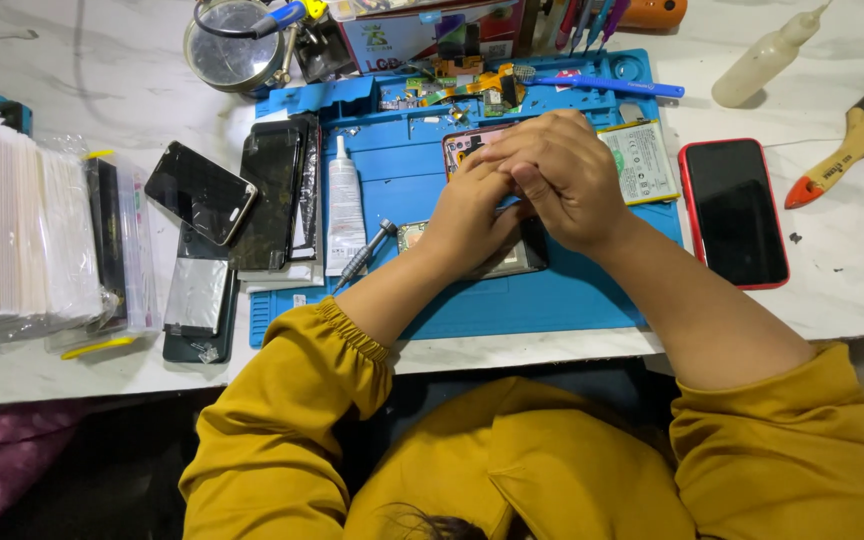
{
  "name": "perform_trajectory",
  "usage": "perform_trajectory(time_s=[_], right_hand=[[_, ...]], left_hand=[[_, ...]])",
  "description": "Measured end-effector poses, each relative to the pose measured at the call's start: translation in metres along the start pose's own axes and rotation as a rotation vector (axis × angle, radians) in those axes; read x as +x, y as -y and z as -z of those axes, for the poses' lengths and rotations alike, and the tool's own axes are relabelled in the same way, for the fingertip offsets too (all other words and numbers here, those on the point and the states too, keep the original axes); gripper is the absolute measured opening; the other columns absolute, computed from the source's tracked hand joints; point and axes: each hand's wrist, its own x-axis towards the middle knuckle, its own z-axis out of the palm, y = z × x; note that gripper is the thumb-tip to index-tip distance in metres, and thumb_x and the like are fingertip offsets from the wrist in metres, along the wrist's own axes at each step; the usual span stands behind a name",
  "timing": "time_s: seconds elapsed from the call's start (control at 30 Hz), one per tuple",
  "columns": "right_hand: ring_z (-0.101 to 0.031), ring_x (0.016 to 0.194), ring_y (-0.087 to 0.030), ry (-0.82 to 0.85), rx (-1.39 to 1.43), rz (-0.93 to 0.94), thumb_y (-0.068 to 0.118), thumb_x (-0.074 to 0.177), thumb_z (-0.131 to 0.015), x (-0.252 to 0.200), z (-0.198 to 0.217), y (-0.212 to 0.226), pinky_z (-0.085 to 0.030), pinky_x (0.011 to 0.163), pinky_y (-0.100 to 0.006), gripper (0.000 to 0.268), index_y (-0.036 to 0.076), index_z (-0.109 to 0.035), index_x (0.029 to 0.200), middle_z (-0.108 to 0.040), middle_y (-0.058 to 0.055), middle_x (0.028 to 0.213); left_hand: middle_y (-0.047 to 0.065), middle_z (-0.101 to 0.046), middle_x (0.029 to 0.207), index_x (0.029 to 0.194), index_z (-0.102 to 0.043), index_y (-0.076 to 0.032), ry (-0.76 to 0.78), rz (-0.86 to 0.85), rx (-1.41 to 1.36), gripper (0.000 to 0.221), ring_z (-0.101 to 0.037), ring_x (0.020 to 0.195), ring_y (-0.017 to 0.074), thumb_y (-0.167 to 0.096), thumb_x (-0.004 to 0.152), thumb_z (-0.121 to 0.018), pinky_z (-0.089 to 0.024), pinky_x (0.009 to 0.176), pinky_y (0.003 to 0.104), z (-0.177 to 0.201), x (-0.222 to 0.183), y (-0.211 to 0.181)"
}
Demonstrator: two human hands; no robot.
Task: Repairing a smartphone by prying and manipulating internal components on a repair bench
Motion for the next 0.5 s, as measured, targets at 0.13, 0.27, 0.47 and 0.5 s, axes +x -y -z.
perform_trajectory(time_s=[0.13,0.27,0.47,0.5], right_hand=[[-0.073,0.106,-0.041,0.012,0.000,0.000,0.022,0.114,-0.047,-0.009,0.003,-0.013,-0.050,0.092,-0.047,0.036,0.000,-0.069,0.095,-0.078,-0.014,0.112],[-0.074,0.106,-0.041,0.049,-0.032,0.027,0.022,0.114,-0.047,-0.006,0.002,-0.007,-0.050,0.092,-0.047,0.036,0.000,-0.069,0.095,-0.078,-0.014,0.112],[-0.074,0.104,-0.043,0.104,-0.065,0.075,0.025,0.114,-0.046,-0.001,-0.002,0.004,-0.050,0.090,-0.048,0.040,-0.001,-0.069,0.095,-0.078,-0.016,0.110],[-0.074,0.103,-0.044,0.104,-0.071,0.080,0.026,0.114,-0.046,0.001,-0.002,0.005,-0.050,0.090,-0.048,0.041,-0.001,-0.069,0.096,-0.078,-0.017,0.110]], left_hand=[[0.013,-0.071,0.100,0.102,-0.067,-0.008,-0.027,-0.031,-0.063,0.015,-0.067,0.107,0.0355,-0.019,0.093,-0.070,-0.044,0.110,0.048,-0.004,0.007,-0.008],[0.011,-0.072,0.098,0.102,-0.068,-0.011,0.011,-0.006,-0.128,0.015,-0.069,0.106,0.0315,-0.009,0.087,-0.070,-0.045,0.111,0.046,-0.016,-0.005,0.009],[0.009,-0.073,0.092,0.092,-0.071,-0.014,0.036,-0.018,-0.078,0.016,-0.070,0.105,0.0290,-0.007,0.078,-0.075,-0.041,0.113,0.045,-0.014,-0.003,0.009],[0.010,-0.073,0.092,0.093,-0.070,-0.013,0.061,-0.021,-0.078,0.017,-0.071,0.105,0.0289,-0.006,0.078,-0.074,-0.040,0.114,0.045,-0.016,-0.003,0.011]])
